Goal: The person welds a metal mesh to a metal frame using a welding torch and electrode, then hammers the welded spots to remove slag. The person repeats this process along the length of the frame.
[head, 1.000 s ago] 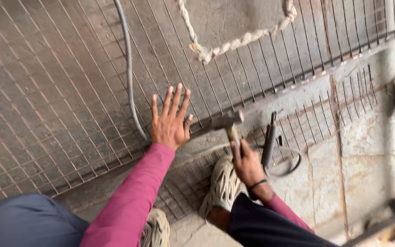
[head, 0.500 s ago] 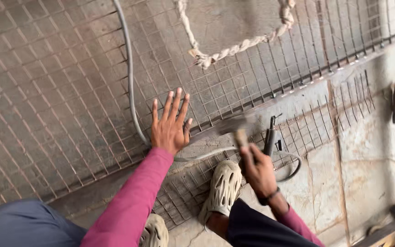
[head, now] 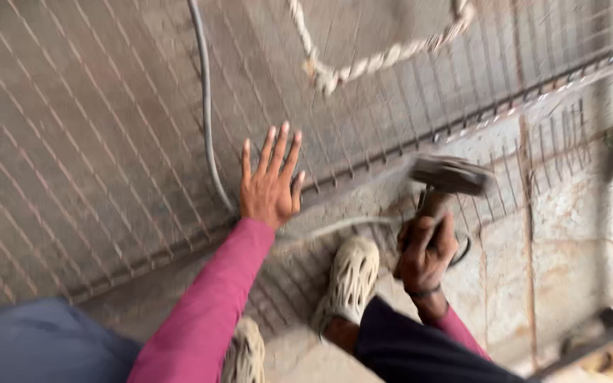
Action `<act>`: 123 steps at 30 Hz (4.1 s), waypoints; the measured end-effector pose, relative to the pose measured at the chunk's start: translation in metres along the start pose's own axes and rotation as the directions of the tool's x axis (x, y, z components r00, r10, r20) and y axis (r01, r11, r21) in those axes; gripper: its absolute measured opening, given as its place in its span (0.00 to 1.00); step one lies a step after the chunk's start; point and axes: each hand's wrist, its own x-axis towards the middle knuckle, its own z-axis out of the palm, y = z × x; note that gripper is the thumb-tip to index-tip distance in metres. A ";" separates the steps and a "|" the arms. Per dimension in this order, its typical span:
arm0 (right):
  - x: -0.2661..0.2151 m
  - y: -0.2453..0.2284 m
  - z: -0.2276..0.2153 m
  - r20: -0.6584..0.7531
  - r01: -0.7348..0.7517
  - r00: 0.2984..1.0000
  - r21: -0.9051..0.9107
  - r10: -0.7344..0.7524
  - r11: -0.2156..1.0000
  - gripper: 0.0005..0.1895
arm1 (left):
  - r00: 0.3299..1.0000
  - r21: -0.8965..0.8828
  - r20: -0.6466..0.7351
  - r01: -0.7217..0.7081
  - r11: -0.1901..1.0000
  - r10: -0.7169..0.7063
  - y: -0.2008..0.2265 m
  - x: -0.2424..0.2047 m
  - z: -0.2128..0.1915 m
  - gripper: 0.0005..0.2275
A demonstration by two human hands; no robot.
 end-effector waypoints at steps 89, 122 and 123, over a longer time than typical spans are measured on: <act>-0.007 0.104 -0.071 -0.067 -0.188 0.981 -0.583 0.184 0.791 0.34 | 0.940 -0.645 0.120 -0.171 0.745 0.320 0.117 0.027 -0.201 0.12; -0.007 0.054 -0.091 -0.119 -0.401 0.916 -0.244 0.383 0.883 0.23 | 0.913 -0.214 -0.003 -0.400 0.891 0.409 0.160 0.082 -0.195 0.10; -0.007 0.048 -0.092 -0.110 -0.344 0.939 -0.301 0.325 0.889 0.22 | 0.926 -0.298 0.059 -0.339 0.892 0.372 0.160 0.087 -0.197 0.09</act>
